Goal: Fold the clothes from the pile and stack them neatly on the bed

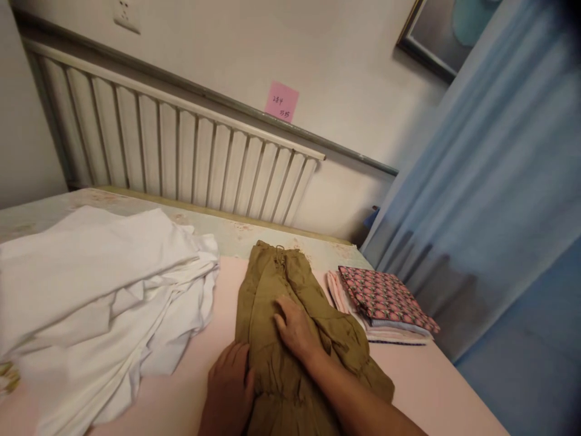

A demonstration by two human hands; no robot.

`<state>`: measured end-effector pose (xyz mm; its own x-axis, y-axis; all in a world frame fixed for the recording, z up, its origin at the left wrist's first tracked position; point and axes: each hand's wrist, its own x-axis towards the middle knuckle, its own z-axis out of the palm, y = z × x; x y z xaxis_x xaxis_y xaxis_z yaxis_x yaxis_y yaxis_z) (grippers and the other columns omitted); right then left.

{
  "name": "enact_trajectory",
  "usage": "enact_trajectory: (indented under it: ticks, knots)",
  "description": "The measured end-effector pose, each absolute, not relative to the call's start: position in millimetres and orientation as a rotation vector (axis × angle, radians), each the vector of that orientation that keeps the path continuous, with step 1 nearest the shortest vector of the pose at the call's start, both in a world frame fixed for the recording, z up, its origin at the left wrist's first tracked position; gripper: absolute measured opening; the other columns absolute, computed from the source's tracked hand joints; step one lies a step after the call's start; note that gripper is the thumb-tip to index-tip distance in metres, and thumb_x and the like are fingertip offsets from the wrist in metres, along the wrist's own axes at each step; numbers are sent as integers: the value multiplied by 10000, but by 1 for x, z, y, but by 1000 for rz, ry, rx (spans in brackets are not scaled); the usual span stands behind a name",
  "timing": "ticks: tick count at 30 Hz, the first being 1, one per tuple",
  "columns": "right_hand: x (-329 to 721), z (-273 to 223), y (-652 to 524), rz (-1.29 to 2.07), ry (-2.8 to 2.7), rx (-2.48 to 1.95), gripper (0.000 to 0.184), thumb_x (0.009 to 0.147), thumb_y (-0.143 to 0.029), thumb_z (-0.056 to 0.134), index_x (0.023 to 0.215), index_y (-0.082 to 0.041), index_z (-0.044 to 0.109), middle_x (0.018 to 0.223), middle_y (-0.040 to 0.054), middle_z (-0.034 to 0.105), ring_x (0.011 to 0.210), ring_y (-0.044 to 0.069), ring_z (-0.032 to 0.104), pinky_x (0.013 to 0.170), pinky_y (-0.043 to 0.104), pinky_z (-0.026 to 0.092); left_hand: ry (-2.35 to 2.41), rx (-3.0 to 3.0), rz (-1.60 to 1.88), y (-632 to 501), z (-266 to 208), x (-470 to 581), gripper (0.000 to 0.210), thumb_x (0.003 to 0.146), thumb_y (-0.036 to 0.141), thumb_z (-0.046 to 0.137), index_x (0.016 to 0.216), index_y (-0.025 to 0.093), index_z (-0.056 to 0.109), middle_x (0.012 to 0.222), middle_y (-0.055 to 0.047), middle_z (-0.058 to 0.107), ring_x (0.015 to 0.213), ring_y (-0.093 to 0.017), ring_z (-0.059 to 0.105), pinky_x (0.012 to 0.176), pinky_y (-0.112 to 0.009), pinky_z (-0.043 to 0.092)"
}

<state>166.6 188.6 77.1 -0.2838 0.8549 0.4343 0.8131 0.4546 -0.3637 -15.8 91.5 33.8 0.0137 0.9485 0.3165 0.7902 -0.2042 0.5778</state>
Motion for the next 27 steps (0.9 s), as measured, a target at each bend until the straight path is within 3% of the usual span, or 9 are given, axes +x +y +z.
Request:
enact_trajectory:
  ticks: [9, 13, 16, 19, 23, 27]
  knots:
    - [325, 69, 68, -74, -1484, -1895, 409, 859, -335, 383, 1135, -156, 627, 1126, 112, 667, 1066, 234, 613, 962, 383, 457, 1841, 2093, 897, 94, 39, -16, 369, 829, 197, 439, 1181, 174, 546, 1253, -97, 584, 1212, -232, 489, 1030, -395, 355]
    - [377, 62, 47, -48, -1325, -2110, 541, 836, -431, 403, 1210, -84, 581, 1184, 170, 637, 1074, 272, 614, 908, 364, 474, 1827, 2150, 880, 97, 36, -18, 368, 824, 191, 439, 1170, 144, 556, 1229, -118, 597, 1184, -243, 502, 1019, -394, 362]
    - [388, 63, 46, 102, -1297, -2235, 548, 810, -457, 471, 1212, -101, 582, 1092, 152, 681, 981, 256, 654, 825, 324, 484, 1819, 2181, 895, 97, 35, -19, 365, 821, 191, 434, 1159, 148, 564, 1223, -120, 603, 1185, -246, 504, 1009, -400, 371]
    - [383, 67, 52, 207, -1360, -2265, 374, 746, -355, 559, 1050, -163, 660, 905, 87, 722, 842, 228, 670, 712, 283, 463, 1815, 2188, 920, 97, 37, -19, 368, 809, 172, 434, 1151, 152, 569, 1213, -115, 609, 1173, -240, 513, 999, -395, 381]
    - [373, 78, 64, 224, -1416, -2215, 72, 653, -243, 587, 630, -199, 639, 610, 21, 663, 620, 195, 624, 561, 249, 386, 1818, 2167, 934, 97, 39, -19, 360, 809, 162, 430, 1136, 141, 579, 1188, -119, 618, 1150, -243, 527, 977, -398, 395]
    - [362, 109, 80, 158, -1406, -2097, 165, 707, -288, 510, 606, -201, 607, 587, 3, 636, 608, 185, 592, 557, 248, 380, 1811, 2145, 927, 98, 39, -20, 349, 816, 175, 430, 1131, 155, 578, 1184, -108, 618, 1143, -244, 527, 970, -403, 395]
